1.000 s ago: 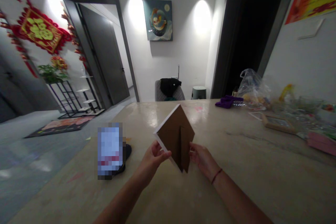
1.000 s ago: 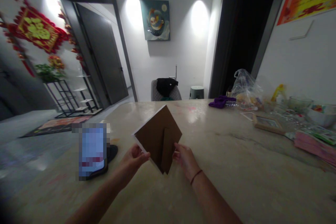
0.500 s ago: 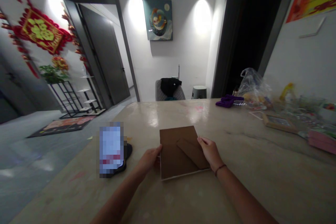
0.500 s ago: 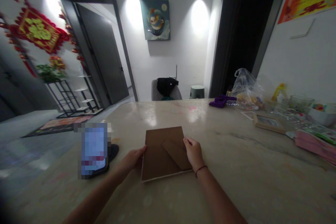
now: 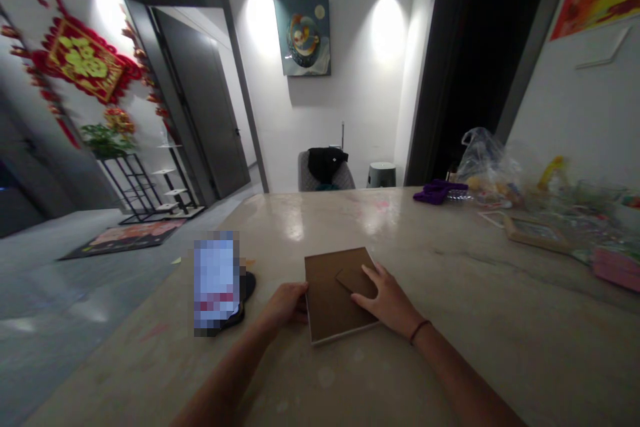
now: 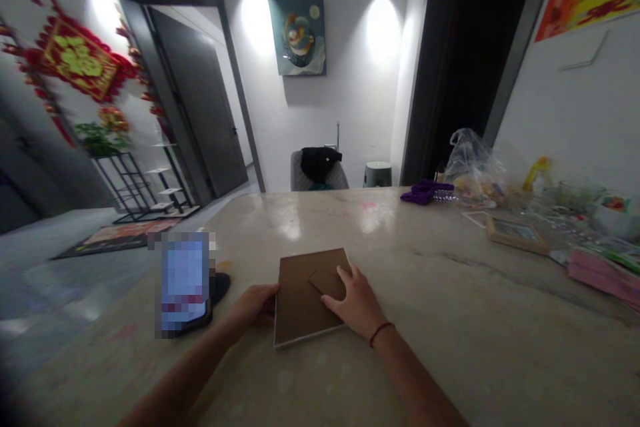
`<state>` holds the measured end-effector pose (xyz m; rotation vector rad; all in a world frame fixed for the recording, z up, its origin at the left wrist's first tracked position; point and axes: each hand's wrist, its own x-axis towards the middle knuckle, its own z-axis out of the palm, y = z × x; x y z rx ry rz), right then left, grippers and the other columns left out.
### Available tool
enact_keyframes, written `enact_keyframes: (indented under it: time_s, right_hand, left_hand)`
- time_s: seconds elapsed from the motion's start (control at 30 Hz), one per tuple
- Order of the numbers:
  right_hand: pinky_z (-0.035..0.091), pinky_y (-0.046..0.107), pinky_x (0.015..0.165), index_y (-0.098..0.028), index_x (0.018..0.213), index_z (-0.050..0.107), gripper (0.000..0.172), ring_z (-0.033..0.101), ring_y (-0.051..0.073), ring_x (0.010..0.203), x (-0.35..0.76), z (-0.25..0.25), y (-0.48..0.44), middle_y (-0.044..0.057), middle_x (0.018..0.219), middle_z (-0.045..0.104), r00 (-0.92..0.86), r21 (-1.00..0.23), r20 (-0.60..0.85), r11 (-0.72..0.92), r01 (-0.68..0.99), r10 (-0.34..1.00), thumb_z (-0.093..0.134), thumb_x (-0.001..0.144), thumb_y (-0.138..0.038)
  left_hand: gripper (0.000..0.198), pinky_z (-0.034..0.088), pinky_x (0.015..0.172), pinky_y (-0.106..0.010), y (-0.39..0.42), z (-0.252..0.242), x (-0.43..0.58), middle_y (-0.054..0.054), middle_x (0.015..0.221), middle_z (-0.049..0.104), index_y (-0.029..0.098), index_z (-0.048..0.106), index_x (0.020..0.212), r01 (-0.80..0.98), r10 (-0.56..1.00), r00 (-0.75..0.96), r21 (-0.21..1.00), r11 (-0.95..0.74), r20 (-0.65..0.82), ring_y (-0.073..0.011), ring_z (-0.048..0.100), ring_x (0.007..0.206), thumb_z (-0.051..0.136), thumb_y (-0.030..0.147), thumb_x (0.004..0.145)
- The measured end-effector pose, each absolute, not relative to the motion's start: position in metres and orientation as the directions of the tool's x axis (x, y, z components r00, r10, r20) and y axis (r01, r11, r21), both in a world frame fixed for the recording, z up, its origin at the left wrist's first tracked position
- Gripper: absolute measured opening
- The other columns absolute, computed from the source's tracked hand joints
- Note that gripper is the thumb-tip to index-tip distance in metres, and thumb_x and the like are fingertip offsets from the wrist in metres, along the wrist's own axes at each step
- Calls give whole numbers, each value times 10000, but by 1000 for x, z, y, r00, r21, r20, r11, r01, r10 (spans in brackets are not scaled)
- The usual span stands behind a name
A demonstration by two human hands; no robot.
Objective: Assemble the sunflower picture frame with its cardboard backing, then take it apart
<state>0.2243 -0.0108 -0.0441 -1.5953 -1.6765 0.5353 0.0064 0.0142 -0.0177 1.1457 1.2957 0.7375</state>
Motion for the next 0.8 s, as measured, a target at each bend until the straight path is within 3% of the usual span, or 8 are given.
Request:
enact_keyframes:
  time_s: [0.13, 0.57, 0.8]
  right_hand:
    - [236, 360, 1021, -110, 1213, 461, 684, 275, 258, 1250, 226, -42, -9, 160, 1352, 314, 12, -660, 228, 145, 737, 974, 574, 648, -478]
    - [268, 367, 1005, -112, 1151, 525, 670, 324, 262, 1226, 230, -48, -4, 168, 1352, 320, 37, -754, 301, 214, 621, 953, 610, 607, -492]
    - [255, 367, 1013, -123, 1158, 520, 674, 308, 254, 1235, 231, -49, -2, 154, 1354, 321, 35, -745, 294, 206, 634, 955, 602, 610, -505]
  left_hand:
    - [395, 477, 520, -254, 13, -15, 6, -90, 699, 673, 94, 634, 764, 167, 919, 210, 938, 303, -334, -172, 616, 606, 523, 444, 619]
    - [339, 457, 514, -244, 12, -9, 8, -82, 663, 671, 105, 645, 677, 226, 908, 229, 927, 300, -350, -150, 599, 552, 524, 416, 615]
    - [377, 474, 547, -246, 13, -12, 8, -86, 734, 681, 110, 654, 762, 206, 903, 259, 933, 296, -344, -164, 621, 622, 528, 443, 638]
